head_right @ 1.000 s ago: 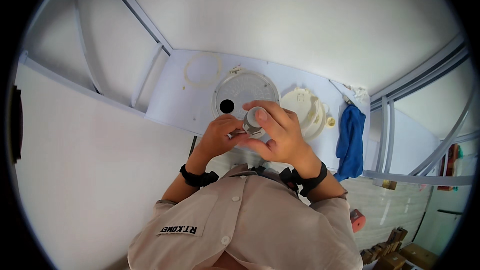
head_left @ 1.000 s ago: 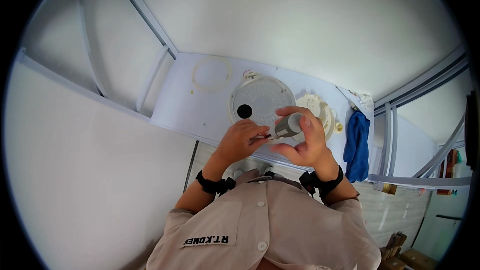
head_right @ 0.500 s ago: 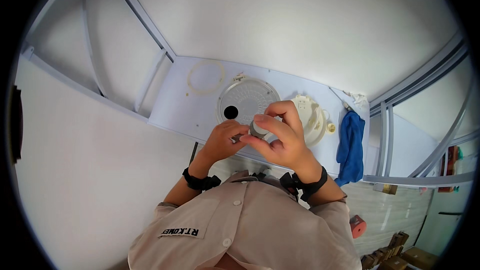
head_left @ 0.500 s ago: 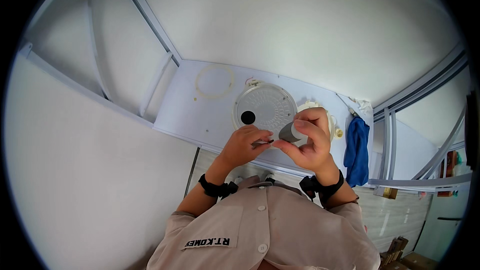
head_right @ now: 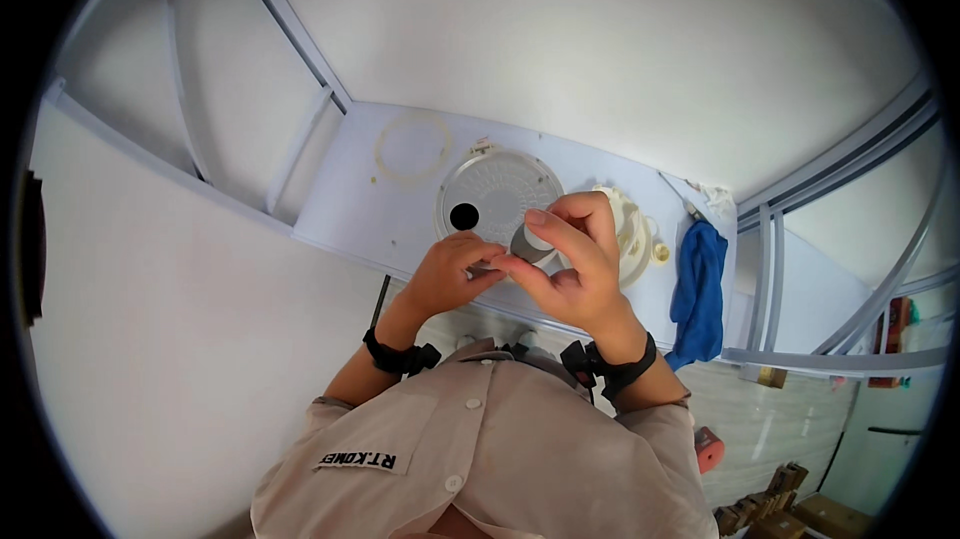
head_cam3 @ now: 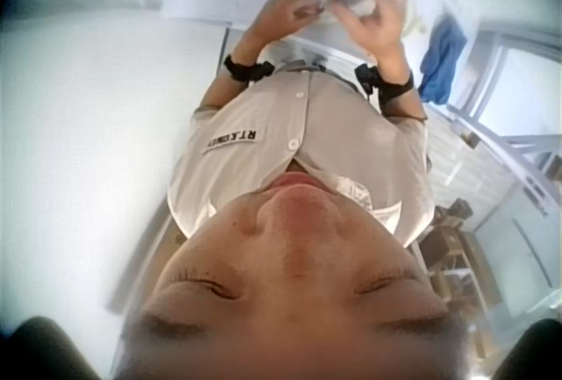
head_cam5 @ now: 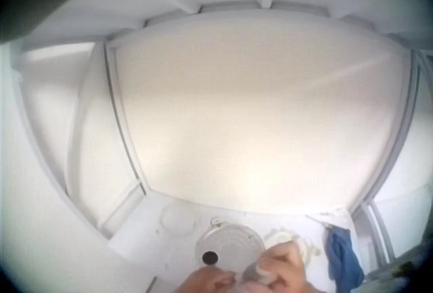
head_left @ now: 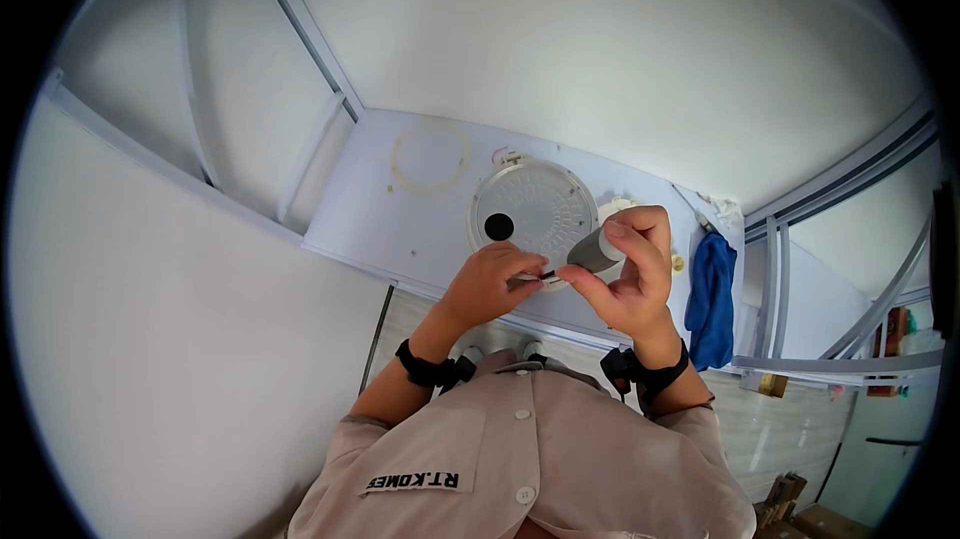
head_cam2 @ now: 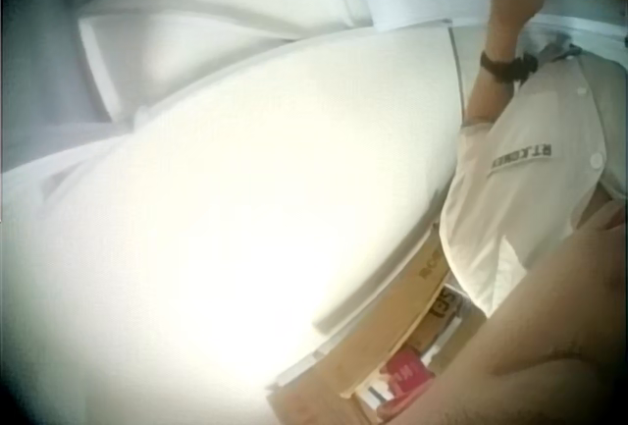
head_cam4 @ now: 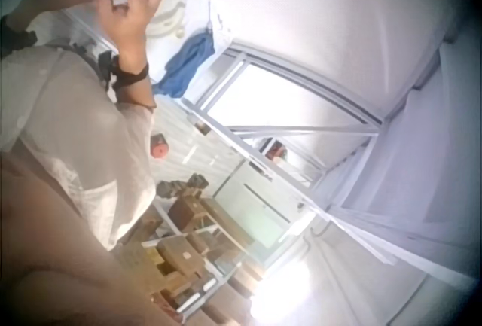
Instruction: The person uses a screwdriver to fasten screws into a white circular plastic component, then places a small white plastic piece into a recess on the same component. The work is performed on a white countertop with a bucket and blue cloth nearby.
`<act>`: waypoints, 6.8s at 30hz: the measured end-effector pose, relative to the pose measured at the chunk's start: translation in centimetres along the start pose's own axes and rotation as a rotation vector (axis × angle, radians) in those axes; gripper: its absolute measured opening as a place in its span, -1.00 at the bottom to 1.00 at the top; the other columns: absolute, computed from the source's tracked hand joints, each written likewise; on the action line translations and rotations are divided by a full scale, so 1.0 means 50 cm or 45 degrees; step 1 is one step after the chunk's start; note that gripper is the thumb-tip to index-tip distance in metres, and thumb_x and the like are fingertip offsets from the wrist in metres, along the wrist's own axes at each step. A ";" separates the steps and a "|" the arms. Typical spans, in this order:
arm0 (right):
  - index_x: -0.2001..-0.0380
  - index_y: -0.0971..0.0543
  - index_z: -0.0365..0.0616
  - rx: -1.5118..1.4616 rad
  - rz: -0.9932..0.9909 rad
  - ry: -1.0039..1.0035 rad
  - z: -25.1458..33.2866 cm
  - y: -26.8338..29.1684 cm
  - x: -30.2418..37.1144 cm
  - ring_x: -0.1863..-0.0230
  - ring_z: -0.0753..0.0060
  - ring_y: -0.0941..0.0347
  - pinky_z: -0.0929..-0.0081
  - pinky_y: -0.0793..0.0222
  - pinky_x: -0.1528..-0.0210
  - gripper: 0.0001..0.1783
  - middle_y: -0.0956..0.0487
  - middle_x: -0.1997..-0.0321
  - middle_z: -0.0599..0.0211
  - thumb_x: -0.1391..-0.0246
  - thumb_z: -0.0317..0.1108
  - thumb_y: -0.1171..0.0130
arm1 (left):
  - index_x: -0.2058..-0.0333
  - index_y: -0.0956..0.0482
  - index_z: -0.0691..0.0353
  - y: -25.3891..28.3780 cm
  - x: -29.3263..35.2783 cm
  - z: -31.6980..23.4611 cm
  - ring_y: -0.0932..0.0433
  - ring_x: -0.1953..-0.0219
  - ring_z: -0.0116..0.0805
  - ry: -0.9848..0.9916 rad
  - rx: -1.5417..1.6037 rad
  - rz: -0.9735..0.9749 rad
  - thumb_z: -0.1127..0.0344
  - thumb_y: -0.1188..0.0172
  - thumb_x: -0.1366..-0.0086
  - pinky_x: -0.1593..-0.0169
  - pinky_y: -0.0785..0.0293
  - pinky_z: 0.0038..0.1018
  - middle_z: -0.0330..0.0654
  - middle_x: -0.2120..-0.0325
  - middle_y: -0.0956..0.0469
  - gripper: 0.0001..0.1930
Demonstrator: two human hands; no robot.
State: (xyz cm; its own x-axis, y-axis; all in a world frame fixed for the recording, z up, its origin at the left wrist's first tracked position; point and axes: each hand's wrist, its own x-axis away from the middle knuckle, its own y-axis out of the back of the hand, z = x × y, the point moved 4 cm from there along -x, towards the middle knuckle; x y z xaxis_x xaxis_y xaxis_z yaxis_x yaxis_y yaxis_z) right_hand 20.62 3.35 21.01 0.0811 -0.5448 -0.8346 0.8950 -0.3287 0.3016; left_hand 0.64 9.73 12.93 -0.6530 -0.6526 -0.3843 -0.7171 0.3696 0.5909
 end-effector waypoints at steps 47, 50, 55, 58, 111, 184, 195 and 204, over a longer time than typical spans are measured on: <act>-0.43 -0.42 -0.10 0.082 0.018 0.113 -0.003 0.001 0.013 0.10 0.17 -0.56 0.28 -0.52 0.03 -0.02 -0.50 -0.16 -0.01 0.05 -0.32 -0.68 | 0.13 -0.74 0.20 -0.004 0.008 0.007 -0.69 0.20 -0.14 0.030 0.039 -0.016 0.42 -0.47 -0.18 0.08 -0.62 -0.26 -0.20 0.32 -0.77 -0.74; -0.39 -0.47 -0.13 -0.251 -0.014 -0.048 0.020 -0.022 -0.023 0.05 0.15 -0.56 0.28 -0.52 0.06 -0.07 -0.55 -0.08 0.01 0.05 -0.32 -0.68 | 0.18 -0.75 0.18 -0.004 0.009 0.011 -0.68 0.23 -0.15 0.015 0.026 -0.030 0.39 -0.50 -0.15 0.14 -0.64 -0.25 -0.23 0.34 -0.76 -0.76; -0.38 -0.47 -0.17 -0.384 0.100 -0.214 0.004 -0.021 -0.001 -0.05 0.11 -0.56 0.27 -0.53 0.02 -0.08 -0.57 -0.10 -0.01 0.05 -0.34 -0.68 | 0.16 -0.74 0.21 -0.002 0.010 0.006 -0.69 0.22 -0.11 0.002 -0.018 -0.002 0.41 -0.48 -0.16 0.11 -0.62 -0.24 -0.18 0.34 -0.76 -0.75; -0.40 -0.45 -0.17 -0.021 0.058 0.011 0.000 -0.005 0.008 -0.06 0.11 -0.56 0.28 -0.53 0.00 -0.06 -0.56 -0.12 -0.01 0.06 -0.37 -0.67 | 0.16 -0.74 0.22 0.000 0.011 0.001 -0.69 0.21 -0.10 0.005 -0.024 -0.009 0.43 -0.46 -0.16 0.09 -0.61 -0.24 -0.17 0.33 -0.76 -0.75; -0.39 -0.28 -0.02 -0.391 0.114 -0.121 0.018 -0.029 -0.024 -0.08 0.04 -0.58 0.14 -0.56 -0.12 -0.07 -0.54 -0.05 0.07 -0.05 -0.38 -0.63 | 0.23 -0.73 0.15 -0.003 0.008 0.009 -0.68 0.24 -0.14 -0.001 0.000 -0.034 0.40 -0.47 -0.14 0.15 -0.60 -0.25 -0.25 0.35 -0.76 -0.80; -0.36 -0.31 -0.16 0.381 -0.174 -0.017 0.022 -0.067 0.014 0.12 0.13 -0.44 0.23 -0.42 0.10 -0.03 -0.48 0.00 0.05 0.06 -0.47 -0.66 | 0.27 -0.74 0.19 -0.004 0.008 0.010 -0.66 0.29 -0.16 -0.026 0.000 -0.102 0.41 -0.50 -0.10 0.14 -0.55 -0.24 -0.25 0.41 -0.75 -0.80; -0.47 -0.20 0.01 -0.448 0.051 -0.230 0.009 -0.061 0.014 -0.16 -0.01 -0.59 0.10 -0.55 -0.18 -0.14 -0.54 -0.21 -0.16 -0.22 -0.58 -0.40 | 0.30 -0.71 0.16 -0.006 0.007 0.006 -0.68 0.31 -0.17 -0.072 -0.032 -0.126 0.40 -0.54 -0.07 0.17 -0.57 -0.26 -0.25 0.42 -0.73 -0.78; -0.48 -0.22 -0.08 -0.225 0.084 -0.180 0.022 -0.062 0.024 -0.12 0.12 -0.61 0.20 -0.58 -0.12 -0.20 -0.56 -0.20 -0.13 -0.27 -0.57 -0.34 | 0.26 -0.70 0.16 -0.001 0.004 -0.002 -0.68 0.32 -0.18 -0.057 -0.039 -0.110 0.41 -0.52 -0.09 0.16 -0.56 -0.25 -0.26 0.43 -0.73 -0.77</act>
State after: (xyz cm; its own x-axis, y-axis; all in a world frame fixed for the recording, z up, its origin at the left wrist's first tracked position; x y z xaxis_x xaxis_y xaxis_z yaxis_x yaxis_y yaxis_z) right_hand 17.46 2.83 19.58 0.0909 -0.6671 -0.7394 0.9537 -0.1555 0.2575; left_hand 0.58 9.51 12.87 -0.6001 -0.6506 -0.4655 -0.7636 0.2926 0.5755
